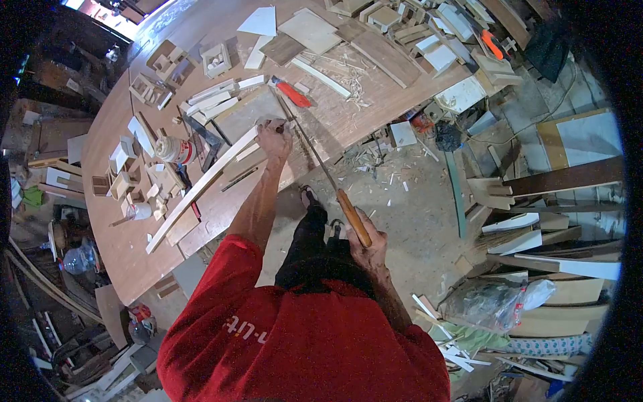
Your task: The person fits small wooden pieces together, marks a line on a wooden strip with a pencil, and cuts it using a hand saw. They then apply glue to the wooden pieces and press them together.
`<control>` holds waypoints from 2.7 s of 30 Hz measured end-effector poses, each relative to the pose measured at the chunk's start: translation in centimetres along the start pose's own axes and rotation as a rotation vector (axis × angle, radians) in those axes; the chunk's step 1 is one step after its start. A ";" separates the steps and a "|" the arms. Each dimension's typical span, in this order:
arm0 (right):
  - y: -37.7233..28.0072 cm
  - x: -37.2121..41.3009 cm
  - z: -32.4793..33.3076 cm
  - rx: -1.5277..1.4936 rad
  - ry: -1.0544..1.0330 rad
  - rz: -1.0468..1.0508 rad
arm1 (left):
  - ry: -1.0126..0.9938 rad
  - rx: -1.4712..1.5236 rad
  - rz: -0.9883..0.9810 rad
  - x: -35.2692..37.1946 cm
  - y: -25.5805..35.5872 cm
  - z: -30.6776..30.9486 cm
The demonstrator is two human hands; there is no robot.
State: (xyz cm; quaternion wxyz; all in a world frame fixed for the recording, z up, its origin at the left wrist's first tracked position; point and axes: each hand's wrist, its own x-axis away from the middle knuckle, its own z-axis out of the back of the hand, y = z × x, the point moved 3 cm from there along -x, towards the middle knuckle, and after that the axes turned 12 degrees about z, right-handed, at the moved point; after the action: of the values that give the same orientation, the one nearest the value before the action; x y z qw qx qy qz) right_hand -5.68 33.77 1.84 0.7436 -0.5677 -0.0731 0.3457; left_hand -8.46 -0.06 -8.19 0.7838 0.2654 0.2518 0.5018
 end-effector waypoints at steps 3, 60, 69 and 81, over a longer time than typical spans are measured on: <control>-0.3 0.7 0.4 0.046 -0.007 0.036 | 0.040 -0.041 -0.049 0.0 -0.5 -0.4; -2.2 0.6 0.6 -0.068 -0.065 -0.145 | -0.049 -0.038 -0.025 -0.1 0.6 0.2; -0.9 1.4 0.3 -0.066 -0.058 -0.171 | -0.097 -0.078 0.017 -0.1 0.6 0.4; -0.7 1.8 0.6 0.015 -0.108 -0.132 | -0.013 -0.083 -0.002 0.3 0.8 0.9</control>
State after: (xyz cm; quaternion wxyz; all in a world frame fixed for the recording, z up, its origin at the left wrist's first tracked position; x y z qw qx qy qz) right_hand -4.31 35.25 2.20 0.7640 -0.5365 -0.1475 0.3266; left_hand -8.32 0.34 -7.02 0.7963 0.2356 0.2257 0.5093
